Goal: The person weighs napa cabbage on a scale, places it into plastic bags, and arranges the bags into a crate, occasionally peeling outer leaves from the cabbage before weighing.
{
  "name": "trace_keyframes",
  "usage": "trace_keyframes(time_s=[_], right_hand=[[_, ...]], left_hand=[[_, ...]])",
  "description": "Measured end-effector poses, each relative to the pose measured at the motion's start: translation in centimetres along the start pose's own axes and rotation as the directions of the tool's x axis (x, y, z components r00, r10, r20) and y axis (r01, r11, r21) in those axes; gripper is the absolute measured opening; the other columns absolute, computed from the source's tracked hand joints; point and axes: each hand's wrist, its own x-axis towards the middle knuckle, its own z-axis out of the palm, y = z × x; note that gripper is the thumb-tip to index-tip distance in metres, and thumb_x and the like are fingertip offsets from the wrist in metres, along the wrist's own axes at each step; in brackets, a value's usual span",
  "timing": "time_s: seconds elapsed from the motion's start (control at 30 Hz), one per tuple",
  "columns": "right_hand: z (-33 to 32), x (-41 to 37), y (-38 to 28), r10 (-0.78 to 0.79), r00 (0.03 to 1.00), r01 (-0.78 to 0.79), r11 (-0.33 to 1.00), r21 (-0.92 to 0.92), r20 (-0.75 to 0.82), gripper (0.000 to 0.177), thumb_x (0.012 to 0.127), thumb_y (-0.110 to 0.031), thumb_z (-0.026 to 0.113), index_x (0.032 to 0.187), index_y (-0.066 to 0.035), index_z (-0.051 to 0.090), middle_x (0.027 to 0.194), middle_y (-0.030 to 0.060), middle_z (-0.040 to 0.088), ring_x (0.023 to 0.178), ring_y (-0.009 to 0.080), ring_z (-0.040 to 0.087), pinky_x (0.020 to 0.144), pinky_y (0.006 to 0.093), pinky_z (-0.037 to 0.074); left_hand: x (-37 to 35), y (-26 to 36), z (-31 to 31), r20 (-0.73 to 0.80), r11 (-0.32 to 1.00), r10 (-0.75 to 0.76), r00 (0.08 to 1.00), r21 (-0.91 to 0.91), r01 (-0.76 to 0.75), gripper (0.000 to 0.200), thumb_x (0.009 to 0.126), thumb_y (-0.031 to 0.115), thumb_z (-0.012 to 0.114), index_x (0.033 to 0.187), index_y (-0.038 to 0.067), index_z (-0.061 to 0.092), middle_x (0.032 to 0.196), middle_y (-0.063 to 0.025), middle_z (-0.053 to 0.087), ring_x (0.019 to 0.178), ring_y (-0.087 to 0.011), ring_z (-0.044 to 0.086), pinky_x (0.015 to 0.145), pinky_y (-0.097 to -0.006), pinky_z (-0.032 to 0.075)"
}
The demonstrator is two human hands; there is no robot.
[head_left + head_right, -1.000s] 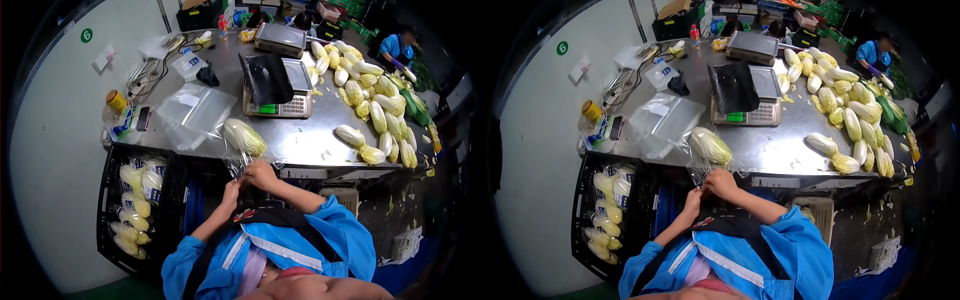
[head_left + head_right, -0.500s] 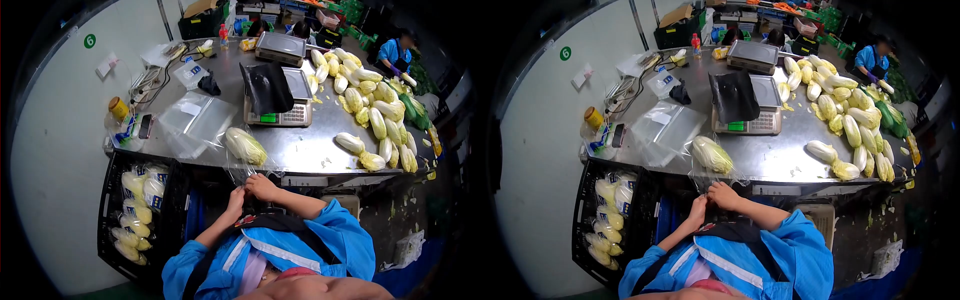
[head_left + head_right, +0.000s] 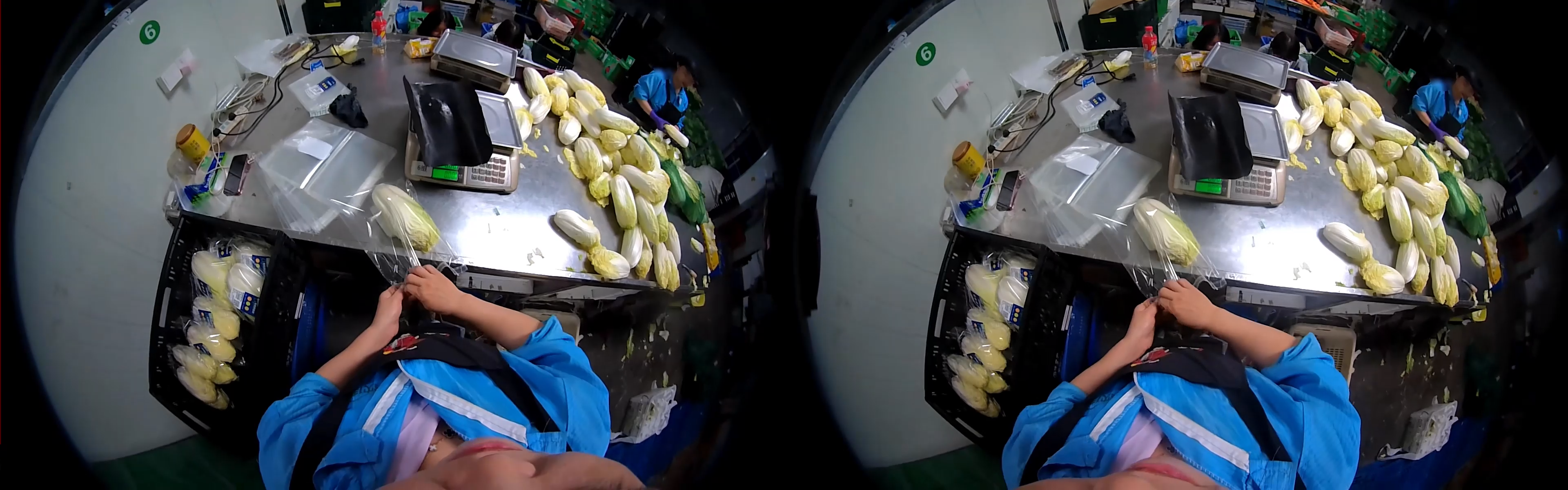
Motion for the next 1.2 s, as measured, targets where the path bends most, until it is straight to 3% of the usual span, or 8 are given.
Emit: trace_keyframes(time_s=[0.1, 0.27, 0.47, 0.93, 1.0, 1.07, 1.13, 1.2], right_hand=[[-1.4, -2.0, -1.0, -0.171, 0.984, 0.139, 0.917, 0.374, 0.054, 0.008, 0.07, -0.017, 0.053, 0.073, -0.009, 0.053, 0.084, 0.006, 0.051, 0.087, 0.0246, 0.046, 0.075, 0.0341, 0.037], [1.4, -21.0, -1.0, 0.664, 0.608, -0.786, 0.581, 0.212, 0.436, 0.008, 0.07, -0.012, 0.06, 0.075, -0.006, 0.06, 0.074, 0.0111, 0.057, 0.074, 0.0312, 0.056, 0.065, 0.0387, 0.045], [1.1, -6.5, -1.5, 0.619, 0.733, -0.472, 0.762, 0.443, -0.282, 0.018, 0.064, -0.01, 0.069, 0.081, -0.007, 0.063, 0.075, 0.0071, 0.056, 0.072, 0.0248, 0.054, 0.064, 0.0352, 0.043], [0.5, -4.8, -1.2, -0.014, 0.995, -0.034, 0.881, 0.472, 0.098, 0.007, 0.068, -0.017, 0.058, 0.07, -0.011, 0.058, 0.076, 0.0066, 0.056, 0.072, 0.0246, 0.053, 0.062, 0.0363, 0.038], [0.5, -14.4, -0.5, 0.359, 0.841, -0.493, 0.818, 0.297, 0.406, 0.013, 0.073, -0.021, 0.056, 0.074, -0.008, 0.059, 0.079, 0.011, 0.058, 0.079, 0.0276, 0.055, 0.07, 0.0381, 0.042], [6.0, -34.1, 3.1, 0.629, 0.026, -0.802, 0.477, -0.36, 0.777, 0.027, 0.075, -0.031, 0.056, 0.09, -0.009, 0.061, 0.101, 0.0114, 0.06, 0.101, 0.0284, 0.053, 0.083, 0.0419, 0.04], [7.8, -50.9, 2.9, 0.732, 0.432, -0.713, 0.635, -0.297, 0.528, 0.065, 0.079, -0.035, 0.057, 0.134, -0.013, 0.03, 0.13, 0.0128, 0.042, 0.124, 0.0246, 0.034, 0.098, 0.0379, 0.031], [4.5, -38.7, 3.2, 0.663, 0.261, -0.763, 0.587, -0.27, 0.702, 0.069, 0.073, -0.015, 0.058, 0.134, -0.012, 0.027, 0.133, 0.0165, 0.034, 0.124, 0.0323, 0.031, 0.099, 0.0403, 0.029]], left_hand=[[2.7, -1.0, -3.0, -0.167, 0.955, 0.224, 0.96, 0.237, -0.181, 0.018, 0.09, 0.014, 0.041, 0.087, 0.003, 0.056, 0.076, -0.003, 0.059, 0.066, -0.0106, 0.054, 0.064, -0.0229, 0.042], [1.4, 0.4, -6.4, 0.121, 0.915, 0.137, 0.983, 0.365, -0.173, 0.024, 0.09, 0.013, 0.041, 0.097, -0.005, 0.056, 0.09, -0.0115, 0.063, 0.083, -0.0156, 0.06, 0.079, -0.0254, 0.045], [-0.3, -0.9, -4.3, 0.049, 0.98, 0.004, 0.999, 0.199, -0.014, 0.024, 0.09, 0.014, 0.043, 0.098, -0.004, 0.057, 0.088, -0.0076, 0.063, 0.082, -0.0123, 0.059, 0.076, -0.0231, 0.044], [2.5, 0.5, -3.9, -0.262, 0.944, 0.306, 0.915, 0.211, -0.255, 0.02, 0.09, 0.016, 0.042, 0.09, 0.001, 0.056, 0.081, -0.0063, 0.062, 0.074, -0.0105, 0.057, 0.069, -0.0228, 0.042], [4.1, 1.4, -8.1, -0.097, 0.806, 0.439, 0.893, 0.482, -0.344, 0.022, 0.09, 0.017, 0.041, 0.09, 0.0, 0.055, 0.08, -0.0087, 0.064, 0.075, -0.0127, 0.059, 0.07, -0.0237, 0.043], [0.7, 3.6, -8.8, 0.174, 0.744, 0.232, 0.957, 0.602, -0.29, 0.027, 0.091, 0.02, 0.041, 0.1, -0.002, 0.054, 0.082, -0.0087, 0.064, 0.076, -0.0142, 0.059, 0.072, -0.0261, 0.044], [-0.4, 2.9, -11.5, 0.352, 0.823, 0.013, 0.936, 0.528, -0.21, 0.026, 0.088, 0.02, 0.048, 0.102, -0.001, 0.054, 0.083, -0.0088, 0.063, 0.077, -0.0161, 0.059, 0.074, -0.0269, 0.044], [-1.2, 3.7, -12.3, 0.106, 0.446, 0.319, 0.942, 0.86, -0.248, 0.041, 0.079, 0.021, 0.06, 0.113, 0.002, 0.048, 0.092, -0.01, 0.062, 0.089, -0.0226, 0.058, 0.082, -0.0316, 0.042]])
